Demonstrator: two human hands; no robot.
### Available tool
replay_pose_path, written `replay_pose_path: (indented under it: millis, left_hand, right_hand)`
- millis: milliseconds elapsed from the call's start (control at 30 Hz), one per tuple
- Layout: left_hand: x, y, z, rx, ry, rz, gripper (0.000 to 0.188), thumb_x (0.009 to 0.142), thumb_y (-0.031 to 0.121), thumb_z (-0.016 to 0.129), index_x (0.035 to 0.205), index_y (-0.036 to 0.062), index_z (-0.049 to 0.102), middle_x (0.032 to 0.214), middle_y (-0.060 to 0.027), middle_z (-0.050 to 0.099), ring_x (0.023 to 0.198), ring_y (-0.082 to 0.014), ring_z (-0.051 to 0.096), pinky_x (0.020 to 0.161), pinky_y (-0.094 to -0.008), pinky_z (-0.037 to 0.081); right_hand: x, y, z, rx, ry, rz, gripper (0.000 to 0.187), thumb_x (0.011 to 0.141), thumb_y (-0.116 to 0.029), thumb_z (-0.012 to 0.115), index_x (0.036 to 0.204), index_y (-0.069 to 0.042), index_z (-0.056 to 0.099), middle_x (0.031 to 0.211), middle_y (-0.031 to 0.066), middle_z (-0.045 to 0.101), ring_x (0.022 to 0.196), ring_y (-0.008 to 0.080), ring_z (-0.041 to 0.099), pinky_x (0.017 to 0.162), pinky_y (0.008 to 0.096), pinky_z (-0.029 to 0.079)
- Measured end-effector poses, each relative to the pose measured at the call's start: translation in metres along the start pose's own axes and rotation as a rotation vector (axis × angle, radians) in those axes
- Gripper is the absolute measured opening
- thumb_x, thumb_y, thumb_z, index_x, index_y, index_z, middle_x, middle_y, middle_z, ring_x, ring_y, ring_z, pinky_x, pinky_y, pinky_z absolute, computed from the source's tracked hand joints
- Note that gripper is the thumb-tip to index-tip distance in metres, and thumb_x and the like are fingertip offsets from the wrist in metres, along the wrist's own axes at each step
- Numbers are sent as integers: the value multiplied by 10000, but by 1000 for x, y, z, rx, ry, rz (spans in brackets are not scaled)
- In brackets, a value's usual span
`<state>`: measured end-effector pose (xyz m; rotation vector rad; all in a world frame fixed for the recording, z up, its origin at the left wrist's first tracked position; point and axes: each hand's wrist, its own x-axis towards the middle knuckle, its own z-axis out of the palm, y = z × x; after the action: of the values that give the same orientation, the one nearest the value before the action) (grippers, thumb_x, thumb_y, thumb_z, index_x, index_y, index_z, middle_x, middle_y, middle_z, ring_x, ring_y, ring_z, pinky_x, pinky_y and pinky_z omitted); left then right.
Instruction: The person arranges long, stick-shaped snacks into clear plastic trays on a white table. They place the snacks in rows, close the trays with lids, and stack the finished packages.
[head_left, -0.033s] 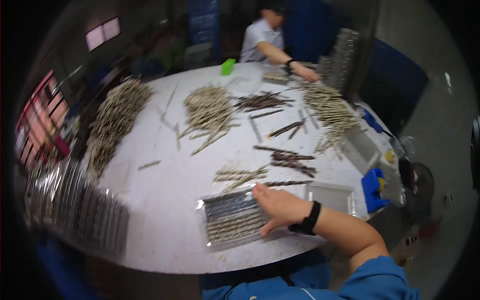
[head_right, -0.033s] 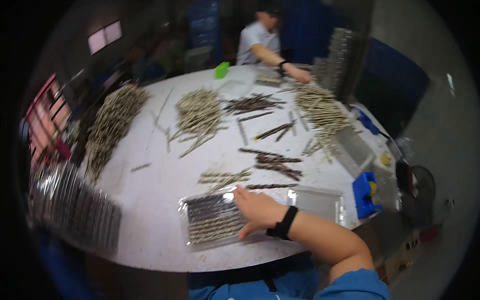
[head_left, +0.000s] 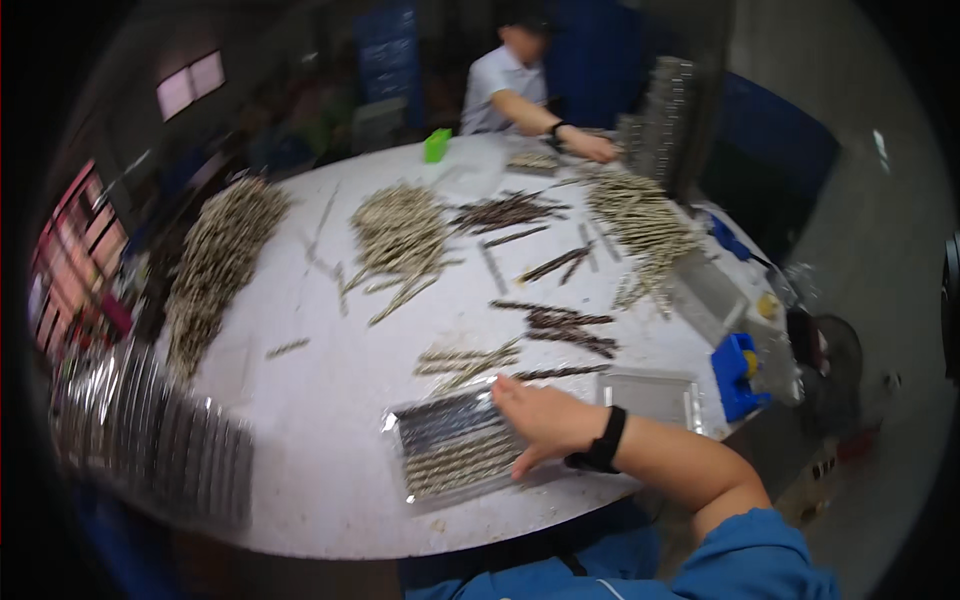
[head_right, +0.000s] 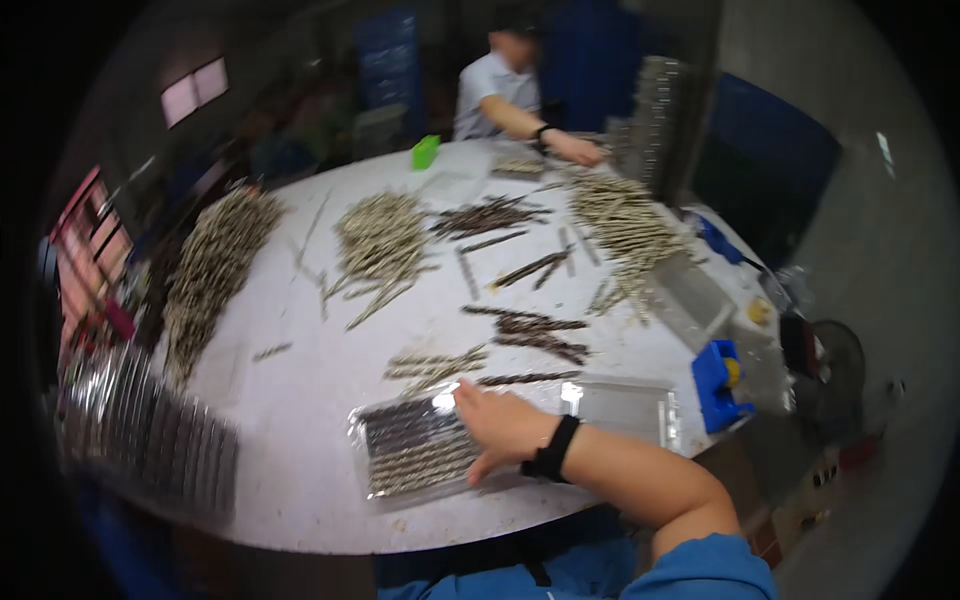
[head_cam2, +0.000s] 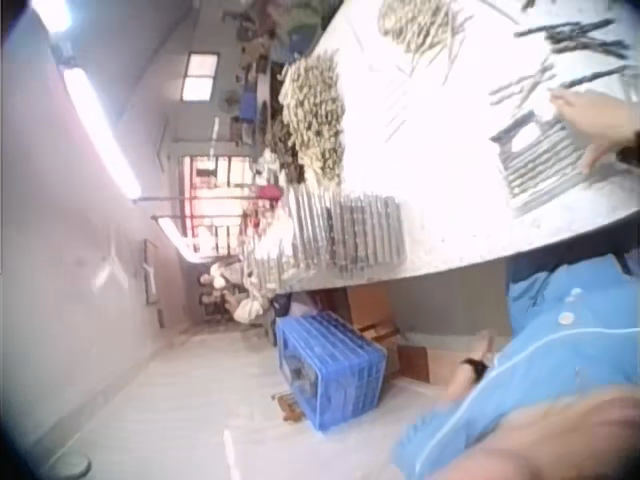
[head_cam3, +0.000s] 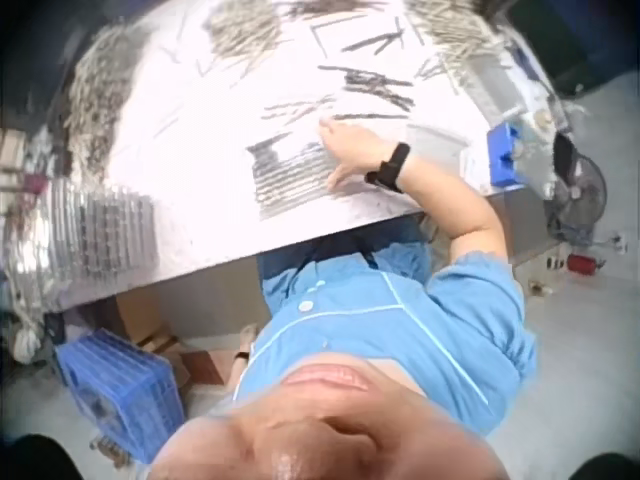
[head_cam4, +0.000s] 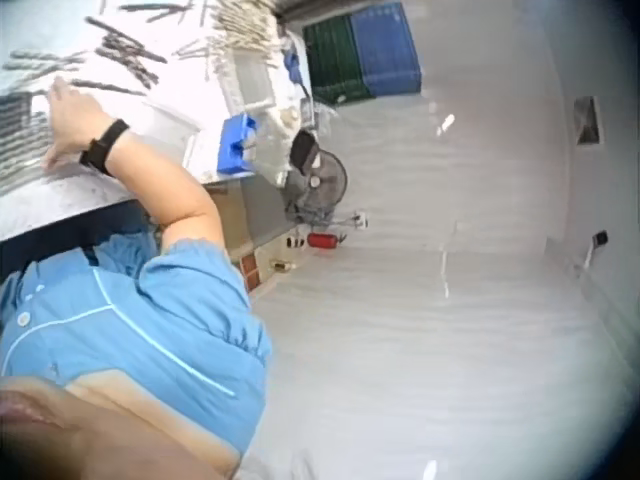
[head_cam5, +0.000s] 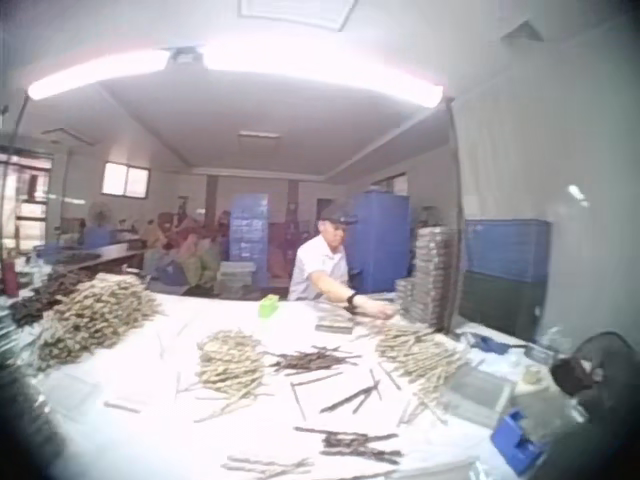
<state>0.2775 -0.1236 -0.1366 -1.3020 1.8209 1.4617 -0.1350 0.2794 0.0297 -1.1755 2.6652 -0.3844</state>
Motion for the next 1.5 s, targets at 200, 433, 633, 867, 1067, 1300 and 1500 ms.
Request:
replay_pose_path:
  millis: [200,433,633,867,1067,1300,1500]
  left_hand:
    - [-78,238,54,168,-150,806,219,965,223,588,976,14,652,724,-27,620,611,-133,546,568,-267,450]
    - [-100,319,112,681,171,1656,523,890,193,639,1338,-31,490,1376,-257,480,1312,-430,409,1097,-487,311]
    - [-65,324,135,896,10,1585,794,821,304,700,1449,-20,338,1512,-272,297,1410,-464,226,1156,-544,170]
    - [-63,315,142,803,50,1525,760,812,270,709,1445,24,370,1544,-289,209,1407,-502,184,1153,-561,179]
    - [-55,310,149,648,84,1544,635,845,194,668,1407,17,432,1541,-285,228,1413,-501,185,1150,-548,191]
    - [-53,312,152,585,95,1547,567,850,167,653,1372,20,486,1524,-273,286,1406,-494,219,1146,-542,206]
    - [-58,313,151,583,107,1538,550,854,160,645,1365,24,497,1522,-267,294,1408,-490,220,1146,-530,218]
  right_hand:
    - [-18,-6,-23,14,-68,119,1226,557,-468,876,1404,155,245,1481,328,271,1180,418,529,963,419,469]
    - [-35,-33,-9,-26,-68,64,1211,546,-466,878,1399,139,265,1484,306,287,1190,392,532,947,413,463]
    - [-32,-36,-10,-2,-87,87,1192,565,-467,868,1410,119,264,1496,293,275,1215,380,514,940,422,463]
    - [-32,-43,-12,31,-54,141,1177,530,-409,894,1401,111,296,1458,290,330,1176,404,538,933,434,495]
    - [-33,-44,-9,21,-7,142,1180,485,-421,905,1369,120,340,1398,293,406,1142,402,562,908,430,514]
    - [-35,-45,-7,12,4,141,1177,507,-432,896,1376,125,328,1416,291,387,1141,402,560,907,426,513]
    - [-35,-47,-12,34,8,138,1185,499,-443,890,1370,129,326,1411,293,388,1135,405,562,906,424,514]
